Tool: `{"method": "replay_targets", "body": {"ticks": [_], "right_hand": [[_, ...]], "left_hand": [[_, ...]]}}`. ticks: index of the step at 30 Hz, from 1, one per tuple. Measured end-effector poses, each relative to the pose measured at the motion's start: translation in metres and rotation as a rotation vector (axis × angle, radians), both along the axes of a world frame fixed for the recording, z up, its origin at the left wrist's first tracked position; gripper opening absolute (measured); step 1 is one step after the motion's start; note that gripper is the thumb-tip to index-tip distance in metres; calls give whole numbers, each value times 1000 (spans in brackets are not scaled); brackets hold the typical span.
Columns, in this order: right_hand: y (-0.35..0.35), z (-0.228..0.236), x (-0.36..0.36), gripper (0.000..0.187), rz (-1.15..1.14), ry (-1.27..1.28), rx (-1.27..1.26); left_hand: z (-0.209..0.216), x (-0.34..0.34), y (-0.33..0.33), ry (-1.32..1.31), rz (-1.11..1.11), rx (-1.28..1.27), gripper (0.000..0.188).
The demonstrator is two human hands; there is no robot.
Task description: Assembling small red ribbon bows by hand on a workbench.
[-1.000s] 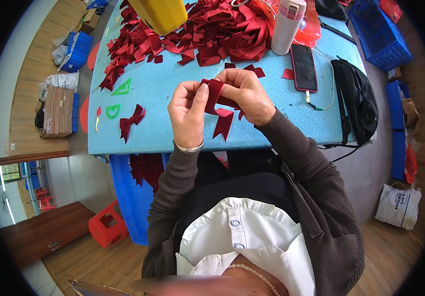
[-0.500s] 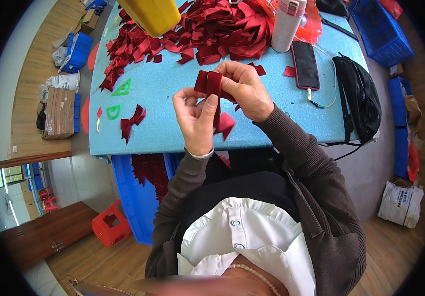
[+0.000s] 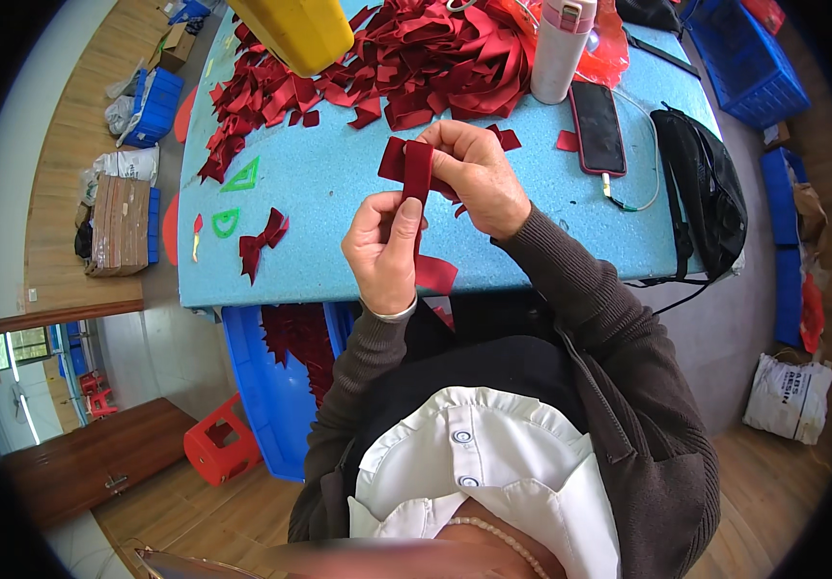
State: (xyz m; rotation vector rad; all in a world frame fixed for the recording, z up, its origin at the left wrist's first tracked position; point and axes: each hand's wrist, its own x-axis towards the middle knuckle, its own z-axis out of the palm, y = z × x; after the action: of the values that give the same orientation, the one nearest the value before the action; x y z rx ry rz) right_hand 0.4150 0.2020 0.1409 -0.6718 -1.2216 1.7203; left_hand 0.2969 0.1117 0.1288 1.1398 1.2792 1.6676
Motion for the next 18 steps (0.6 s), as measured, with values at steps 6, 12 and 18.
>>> {"method": "replay_targets", "body": {"ticks": [6, 12, 18], "right_hand": [[0, 13, 13, 8, 70, 26, -93], [-8, 8, 19, 7, 327, -27, -170], [-29, 2, 14, 9, 410, -149, -139]], "left_hand": [[-5, -15, 2, 174, -159, -1, 8], [-8, -46, 15, 902, 11, 406, 14], [-21, -61, 13, 597, -143, 17, 21]]}}
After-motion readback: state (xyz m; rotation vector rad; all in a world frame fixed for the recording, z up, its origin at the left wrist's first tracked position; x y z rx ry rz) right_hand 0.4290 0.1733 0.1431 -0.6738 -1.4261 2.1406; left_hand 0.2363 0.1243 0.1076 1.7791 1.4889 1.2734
